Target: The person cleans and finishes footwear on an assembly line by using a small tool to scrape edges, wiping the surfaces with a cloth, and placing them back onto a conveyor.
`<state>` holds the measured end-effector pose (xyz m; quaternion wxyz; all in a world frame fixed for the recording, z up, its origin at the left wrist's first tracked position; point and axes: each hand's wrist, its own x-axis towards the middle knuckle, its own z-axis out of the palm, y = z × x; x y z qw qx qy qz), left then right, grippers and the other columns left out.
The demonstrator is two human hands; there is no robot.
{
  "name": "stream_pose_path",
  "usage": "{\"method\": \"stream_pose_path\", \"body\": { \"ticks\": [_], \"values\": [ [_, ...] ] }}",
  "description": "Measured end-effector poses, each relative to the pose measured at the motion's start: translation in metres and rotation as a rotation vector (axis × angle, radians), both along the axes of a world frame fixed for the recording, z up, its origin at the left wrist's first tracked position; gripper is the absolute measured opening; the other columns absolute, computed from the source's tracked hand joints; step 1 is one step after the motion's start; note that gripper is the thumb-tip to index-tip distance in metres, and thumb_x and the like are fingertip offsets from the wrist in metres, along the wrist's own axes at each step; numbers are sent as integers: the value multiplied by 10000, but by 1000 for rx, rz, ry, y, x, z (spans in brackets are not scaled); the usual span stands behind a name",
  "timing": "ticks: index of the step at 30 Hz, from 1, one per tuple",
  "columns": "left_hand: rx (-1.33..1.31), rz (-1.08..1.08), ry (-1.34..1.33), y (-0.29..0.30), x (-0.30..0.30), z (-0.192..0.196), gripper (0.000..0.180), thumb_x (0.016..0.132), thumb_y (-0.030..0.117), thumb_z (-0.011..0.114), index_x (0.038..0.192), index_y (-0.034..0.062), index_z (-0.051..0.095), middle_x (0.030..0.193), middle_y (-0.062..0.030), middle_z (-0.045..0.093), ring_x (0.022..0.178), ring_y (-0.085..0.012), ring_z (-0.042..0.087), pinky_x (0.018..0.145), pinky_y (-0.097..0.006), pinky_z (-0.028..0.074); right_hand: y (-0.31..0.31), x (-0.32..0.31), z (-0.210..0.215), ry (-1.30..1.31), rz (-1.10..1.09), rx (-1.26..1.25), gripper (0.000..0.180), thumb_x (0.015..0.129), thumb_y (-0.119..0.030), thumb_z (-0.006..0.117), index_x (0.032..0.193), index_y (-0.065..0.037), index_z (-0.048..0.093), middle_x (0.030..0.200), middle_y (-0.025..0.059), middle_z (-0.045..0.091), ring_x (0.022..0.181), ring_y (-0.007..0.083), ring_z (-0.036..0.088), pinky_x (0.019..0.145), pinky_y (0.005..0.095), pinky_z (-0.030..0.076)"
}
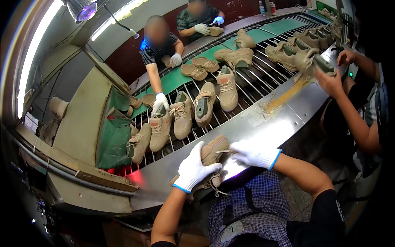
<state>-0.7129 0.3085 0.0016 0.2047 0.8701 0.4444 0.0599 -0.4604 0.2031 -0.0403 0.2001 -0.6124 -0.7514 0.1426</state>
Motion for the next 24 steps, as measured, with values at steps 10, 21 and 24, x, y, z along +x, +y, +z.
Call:
{"method": "stream_pose_path", "body": {
  "ticks": [10, 21, 24],
  "values": [
    [19, -3, -75, 7, -15, -6, 980, 715, 620, 919, 1453, 80, 566, 1311, -209, 722, 1178, -390, 728, 1009, -451, 586, 57, -37, 67, -255, 167, 44, 400, 1015, -488, 616, 1016, -110, 748, 843, 144, 768, 761, 376, 759, 688, 511, 599],
    [-41, -47, -118, 15, -24, -8, 980, 733, 632, 909, 1449, 61, 559, 1278, -220, 728, 1147, -392, 735, 997, -448, 587, 79, -8, 62, -374, 188, -72, 538, 1057, -614, 525, 983, -124, 733, 724, 165, 707, 670, 385, 724, 605, 505, 568],
    [-43, -48, -118, 17, -25, -7, 980, 734, 632, 908, 1452, 66, 555, 1277, -220, 728, 1147, -393, 735, 997, -449, 587, 81, 0, 60, -370, 175, -87, 558, 1062, -626, 514, 976, -117, 726, 720, 172, 702, 670, 387, 723, 616, 505, 571]
  ]
}}
